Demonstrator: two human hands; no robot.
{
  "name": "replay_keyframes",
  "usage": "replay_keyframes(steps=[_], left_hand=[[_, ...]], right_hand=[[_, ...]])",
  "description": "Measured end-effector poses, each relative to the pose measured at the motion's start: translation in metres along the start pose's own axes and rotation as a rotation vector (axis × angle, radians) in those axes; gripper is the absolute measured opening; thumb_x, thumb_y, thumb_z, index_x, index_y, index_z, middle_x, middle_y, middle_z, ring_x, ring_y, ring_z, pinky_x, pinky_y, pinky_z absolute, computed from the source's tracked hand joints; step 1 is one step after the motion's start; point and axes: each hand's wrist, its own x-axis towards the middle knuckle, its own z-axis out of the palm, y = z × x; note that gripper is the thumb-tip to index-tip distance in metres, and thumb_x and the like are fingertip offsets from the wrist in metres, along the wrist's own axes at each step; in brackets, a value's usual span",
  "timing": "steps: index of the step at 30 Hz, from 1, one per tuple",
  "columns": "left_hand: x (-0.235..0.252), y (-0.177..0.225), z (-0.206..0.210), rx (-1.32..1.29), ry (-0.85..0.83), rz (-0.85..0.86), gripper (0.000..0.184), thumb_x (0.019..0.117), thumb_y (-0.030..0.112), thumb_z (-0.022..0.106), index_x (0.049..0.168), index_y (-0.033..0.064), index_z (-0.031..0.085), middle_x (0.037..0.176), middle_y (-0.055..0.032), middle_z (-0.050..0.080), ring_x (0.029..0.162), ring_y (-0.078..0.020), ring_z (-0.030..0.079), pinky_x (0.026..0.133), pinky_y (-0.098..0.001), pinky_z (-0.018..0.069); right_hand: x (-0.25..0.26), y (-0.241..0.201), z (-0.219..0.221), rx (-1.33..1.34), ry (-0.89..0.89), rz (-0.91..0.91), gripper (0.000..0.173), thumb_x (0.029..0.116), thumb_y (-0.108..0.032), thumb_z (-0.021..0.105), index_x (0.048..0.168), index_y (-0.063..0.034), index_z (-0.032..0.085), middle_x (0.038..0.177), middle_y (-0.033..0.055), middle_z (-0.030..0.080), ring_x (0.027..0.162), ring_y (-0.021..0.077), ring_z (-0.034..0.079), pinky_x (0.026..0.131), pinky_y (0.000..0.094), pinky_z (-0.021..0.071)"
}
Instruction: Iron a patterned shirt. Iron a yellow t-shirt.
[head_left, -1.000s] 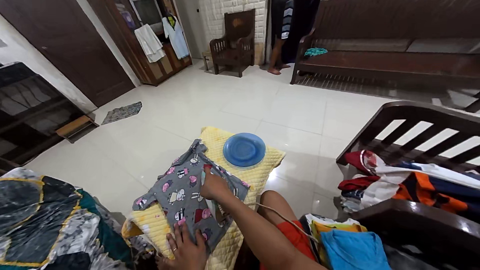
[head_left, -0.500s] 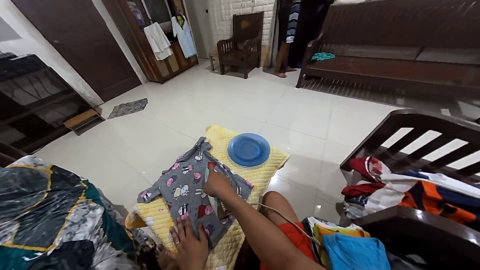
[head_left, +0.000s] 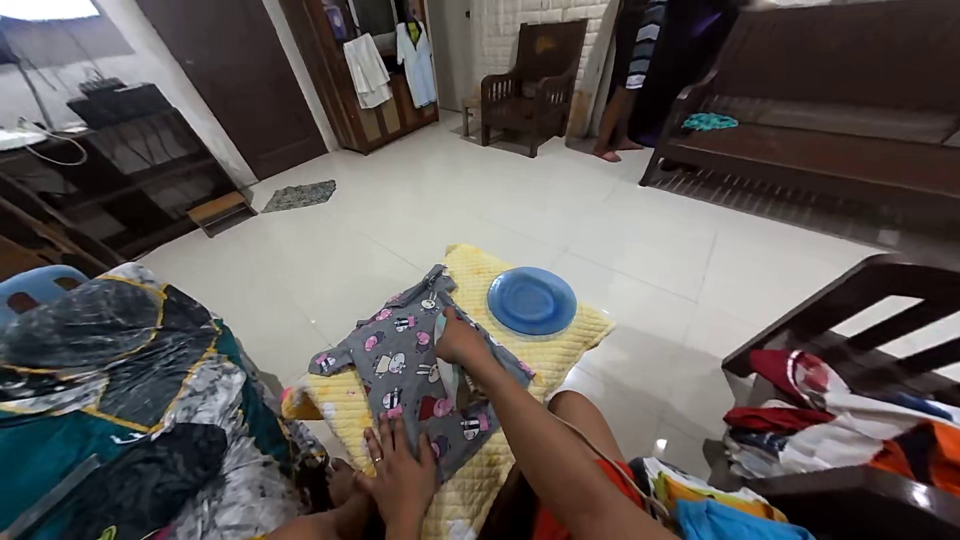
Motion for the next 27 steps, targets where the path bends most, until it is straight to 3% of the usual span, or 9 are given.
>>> replay_keyframes(steps=[7,15,19,23,27], left_hand=[[0.001,0.002,0.0,0.026,-0.016,-0.027,0.067,0.0996,0.059,0.04,0.158,0.0264,0.042,0.17,-0.0018,0.027,0.158,-0.0375,0.018,0.113,-0.0806,0.013],[0.002,0.004,-0.002,0.034,-0.048,-0.034,0.067,0.0993,0.059,0.038,0.159,0.0277,0.042,0.171,0.0011,0.025,0.158,-0.0375,0.016,0.113,-0.0804,0.0122],[-0.001,0.005,-0.004,0.004,-0.058,-0.048,0.067,0.0994,0.059,0.04,0.159,0.0269,0.042,0.172,0.0003,0.023,0.159,-0.0375,0.014,0.113,-0.0807,0.0114],[0.0,0.006,-0.005,0.011,-0.077,-0.05,0.068,0.0996,0.06,0.04,0.159,0.0277,0.041,0.172,0.0011,0.023,0.159,-0.0368,0.012,0.114,-0.08,0.0104],[0.0,0.006,-0.001,0.048,-0.056,-0.045,0.069,0.099,0.061,0.037,0.159,0.0274,0.041,0.172,0.0007,0.024,0.158,-0.0379,0.015,0.113,-0.0802,0.013]], right_hand=[[-0.046,0.016,0.013,0.052,-0.017,0.026,0.091,0.0829,-0.026,0.069,0.162,-0.0231,0.024,0.114,0.0182,0.072,0.102,0.038,0.071,0.084,0.0618,0.0572],[-0.011,0.01,0.004,0.034,0.016,0.016,0.089,0.0815,-0.024,0.069,0.16,-0.022,0.028,0.116,0.0193,0.071,0.104,0.0388,0.071,0.084,0.0634,0.0564],[-0.038,0.011,0.01,-0.004,0.028,0.045,0.091,0.0835,-0.025,0.069,0.163,-0.0204,0.023,0.116,0.0206,0.071,0.105,0.0401,0.07,0.086,0.0635,0.0562],[-0.066,0.024,0.017,0.023,0.003,0.061,0.083,0.0884,-0.025,0.066,0.161,-0.0218,0.026,0.112,0.0191,0.072,0.1,0.0382,0.072,0.084,0.0602,0.0576],[-0.047,0.03,0.014,0.123,0.003,0.032,0.084,0.087,-0.021,0.067,0.161,-0.0206,0.027,0.117,0.0211,0.07,0.104,0.0391,0.071,0.086,0.0621,0.0571]])
